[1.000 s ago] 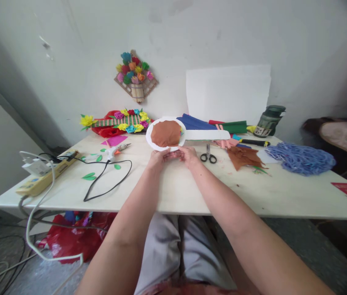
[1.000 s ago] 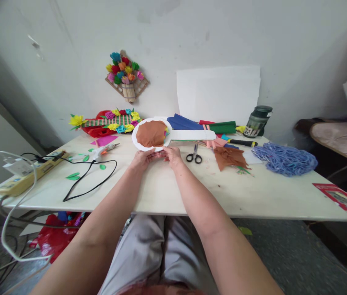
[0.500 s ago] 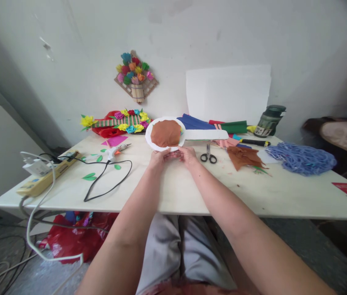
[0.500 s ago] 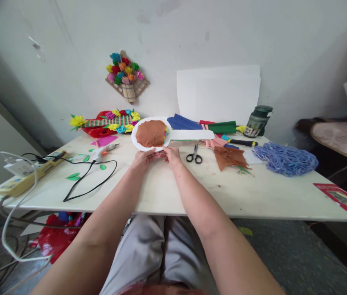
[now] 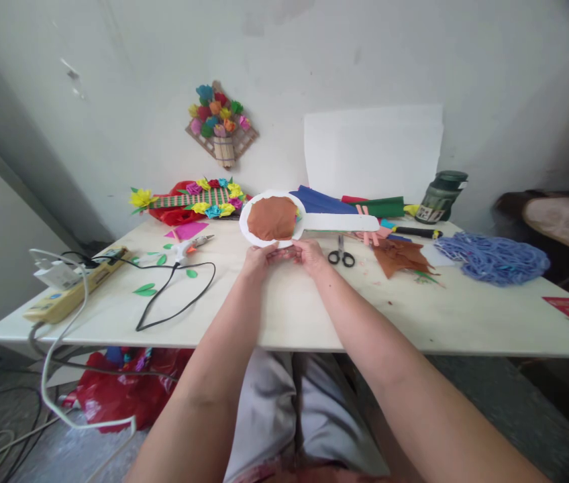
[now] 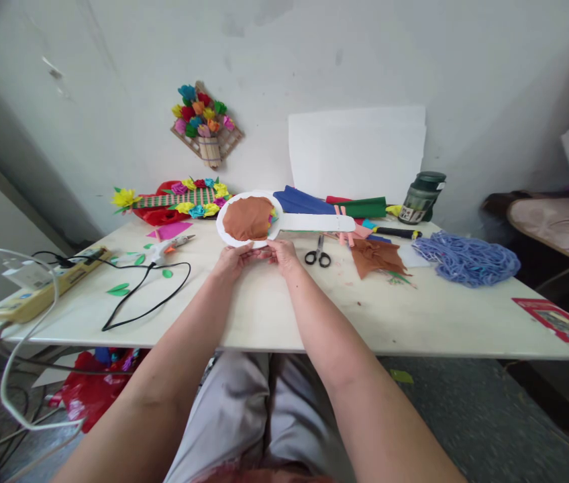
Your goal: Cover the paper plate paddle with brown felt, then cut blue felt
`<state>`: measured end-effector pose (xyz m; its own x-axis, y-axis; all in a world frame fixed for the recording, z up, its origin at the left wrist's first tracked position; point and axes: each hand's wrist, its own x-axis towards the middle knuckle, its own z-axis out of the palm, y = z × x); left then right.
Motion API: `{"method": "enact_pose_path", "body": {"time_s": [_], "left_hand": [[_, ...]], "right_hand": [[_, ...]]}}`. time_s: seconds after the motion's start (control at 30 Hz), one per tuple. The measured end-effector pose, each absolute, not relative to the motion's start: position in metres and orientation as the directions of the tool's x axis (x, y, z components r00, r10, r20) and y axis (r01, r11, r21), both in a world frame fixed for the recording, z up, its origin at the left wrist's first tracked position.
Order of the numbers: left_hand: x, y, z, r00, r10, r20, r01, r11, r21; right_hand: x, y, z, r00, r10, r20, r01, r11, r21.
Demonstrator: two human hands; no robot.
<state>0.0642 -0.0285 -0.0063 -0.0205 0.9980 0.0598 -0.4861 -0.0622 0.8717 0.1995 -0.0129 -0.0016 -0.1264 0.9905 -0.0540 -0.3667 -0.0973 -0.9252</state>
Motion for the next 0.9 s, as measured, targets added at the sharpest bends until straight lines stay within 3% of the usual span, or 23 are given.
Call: {"method": "enact_pose_path", "body": {"time_s": [0.43, 0.73, 0.9], "left_hand": [[0.0673, -0.0275, -0.0051, -0.032, 0.999, 0.02, -0.463, -0.032, 0.886], [0.0684, -0.0289, -0.0087, -0.016, 0.995, 0.097, -0.47, -0.093, 0.878], [0.0685, -0.0296, -0.0074, -0.017, 0.997, 0.071, -0.454, -0.071, 0.888]], "right_hand": [[0.191, -0.0178, 0.0021, 0.028, 0.997, -0.073, -0.374, -0.058, -0.926], [0.1956, -0.0137, -0.0008, -0.103, 0.994, -0.046, -0.385, -0.083, -0.919], [0.1963, -0.0152, 0.0006, -0.027, 1.0, -0.008, -0.338, -0.016, -0.941]]}}
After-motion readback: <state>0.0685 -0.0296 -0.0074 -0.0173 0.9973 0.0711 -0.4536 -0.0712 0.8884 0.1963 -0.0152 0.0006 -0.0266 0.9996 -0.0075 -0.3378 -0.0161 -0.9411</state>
